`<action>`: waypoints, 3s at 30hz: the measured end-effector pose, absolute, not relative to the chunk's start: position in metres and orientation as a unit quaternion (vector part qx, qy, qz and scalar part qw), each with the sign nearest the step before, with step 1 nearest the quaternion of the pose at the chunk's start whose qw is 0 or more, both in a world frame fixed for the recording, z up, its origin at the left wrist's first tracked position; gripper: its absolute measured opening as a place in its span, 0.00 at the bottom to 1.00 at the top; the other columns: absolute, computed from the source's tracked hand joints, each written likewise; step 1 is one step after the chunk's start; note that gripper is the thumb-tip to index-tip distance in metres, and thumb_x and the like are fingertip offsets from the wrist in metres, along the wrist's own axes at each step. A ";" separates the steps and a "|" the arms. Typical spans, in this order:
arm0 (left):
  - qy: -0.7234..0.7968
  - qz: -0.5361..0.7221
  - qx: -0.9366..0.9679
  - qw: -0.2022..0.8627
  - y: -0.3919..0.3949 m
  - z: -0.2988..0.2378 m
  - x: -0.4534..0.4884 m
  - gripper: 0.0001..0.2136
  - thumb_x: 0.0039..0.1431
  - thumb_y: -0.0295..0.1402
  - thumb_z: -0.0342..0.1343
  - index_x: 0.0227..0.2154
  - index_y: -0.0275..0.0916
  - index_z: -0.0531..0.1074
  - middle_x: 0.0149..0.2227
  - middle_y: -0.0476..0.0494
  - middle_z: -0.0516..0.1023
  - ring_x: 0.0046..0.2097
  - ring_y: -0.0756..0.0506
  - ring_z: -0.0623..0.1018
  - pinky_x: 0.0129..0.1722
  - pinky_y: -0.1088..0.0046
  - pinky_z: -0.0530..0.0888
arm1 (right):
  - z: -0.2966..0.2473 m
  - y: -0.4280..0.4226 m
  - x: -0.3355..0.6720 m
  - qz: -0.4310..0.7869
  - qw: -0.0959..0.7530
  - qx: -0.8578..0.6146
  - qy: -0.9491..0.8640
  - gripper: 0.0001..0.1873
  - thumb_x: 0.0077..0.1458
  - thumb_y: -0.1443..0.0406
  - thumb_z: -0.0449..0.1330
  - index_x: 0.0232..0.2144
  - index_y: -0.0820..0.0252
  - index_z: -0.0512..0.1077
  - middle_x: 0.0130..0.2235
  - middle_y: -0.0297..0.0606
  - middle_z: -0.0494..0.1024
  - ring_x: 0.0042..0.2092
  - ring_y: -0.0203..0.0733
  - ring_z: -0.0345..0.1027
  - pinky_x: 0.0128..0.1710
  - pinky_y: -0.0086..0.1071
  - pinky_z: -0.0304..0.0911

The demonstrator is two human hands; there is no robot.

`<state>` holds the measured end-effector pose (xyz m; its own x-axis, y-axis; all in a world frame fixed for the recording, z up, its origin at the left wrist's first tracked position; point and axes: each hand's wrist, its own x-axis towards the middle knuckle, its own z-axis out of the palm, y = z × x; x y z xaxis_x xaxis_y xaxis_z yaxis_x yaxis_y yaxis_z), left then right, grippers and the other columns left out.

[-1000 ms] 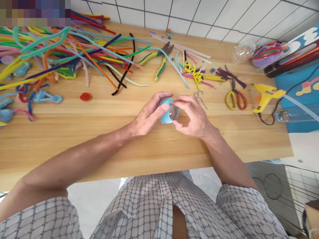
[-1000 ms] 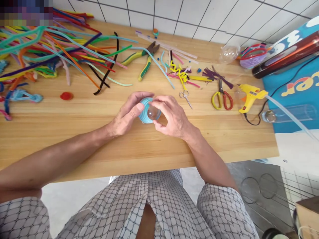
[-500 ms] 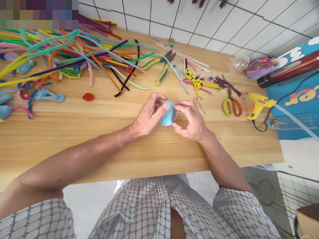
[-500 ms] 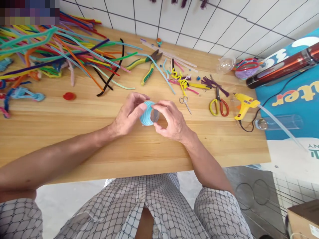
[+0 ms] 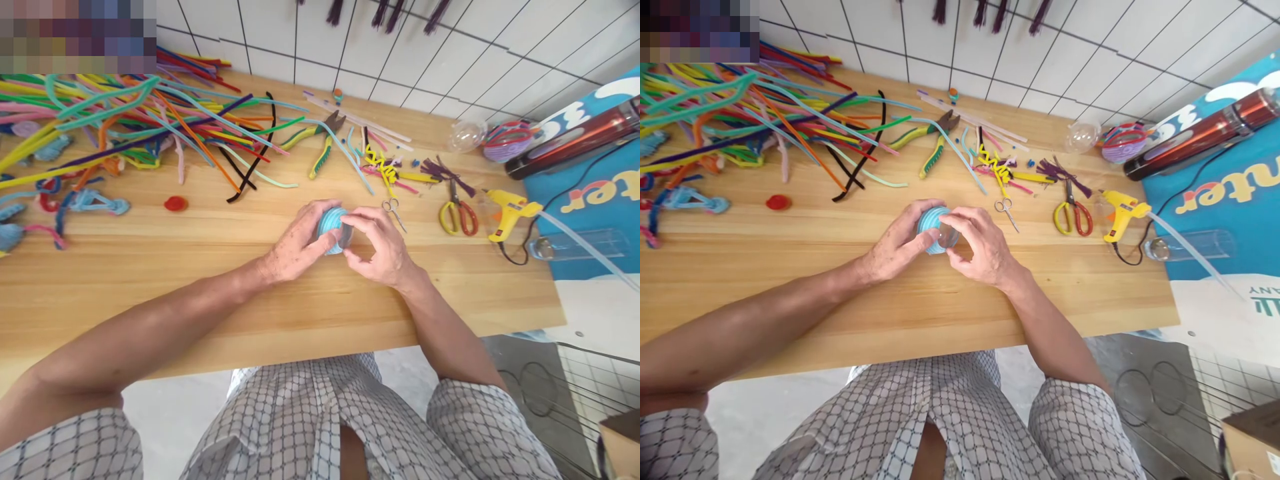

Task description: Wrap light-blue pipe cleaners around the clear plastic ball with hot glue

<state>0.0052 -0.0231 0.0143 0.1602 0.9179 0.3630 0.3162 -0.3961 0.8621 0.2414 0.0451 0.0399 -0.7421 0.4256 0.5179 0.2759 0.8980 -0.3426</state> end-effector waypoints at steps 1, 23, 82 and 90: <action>0.447 0.472 0.687 0.326 -0.023 0.015 0.005 0.27 0.79 0.53 0.53 0.69 0.40 0.68 0.67 0.31 0.76 0.69 0.34 0.76 0.72 0.50 0.73 | 0.040 0.045 0.241 0.125 0.302 -0.191 -0.926 0.38 0.58 0.66 0.67 0.70 0.49 0.67 0.61 0.48 0.80 0.61 0.61 0.78 0.60 0.60 0.78; 0.435 0.490 0.669 0.350 -0.027 0.015 0.010 0.22 0.79 0.49 0.54 0.66 0.41 0.68 0.64 0.32 0.77 0.66 0.35 0.77 0.69 0.48 0.75 | 0.039 0.039 0.237 0.149 0.353 -0.210 -0.899 0.28 0.61 0.63 0.67 0.63 0.49 0.73 0.57 0.47 0.82 0.57 0.59 0.80 0.58 0.59 0.78; 0.433 0.470 0.648 0.415 -0.027 0.020 0.008 0.22 0.77 0.49 0.56 0.64 0.43 0.65 0.62 0.36 0.74 0.62 0.38 0.77 0.66 0.56 0.76 | 0.039 0.039 0.236 0.130 0.347 -0.196 -0.908 0.27 0.63 0.63 0.69 0.62 0.47 0.73 0.58 0.45 0.82 0.57 0.57 0.80 0.57 0.58 0.78; 0.435 0.471 0.644 0.418 -0.026 0.018 0.008 0.23 0.76 0.50 0.58 0.64 0.43 0.64 0.62 0.36 0.74 0.62 0.38 0.76 0.66 0.56 0.75 | 0.037 0.039 0.236 0.132 0.350 -0.198 -0.906 0.25 0.64 0.62 0.69 0.62 0.48 0.74 0.58 0.45 0.81 0.57 0.57 0.79 0.58 0.58 0.77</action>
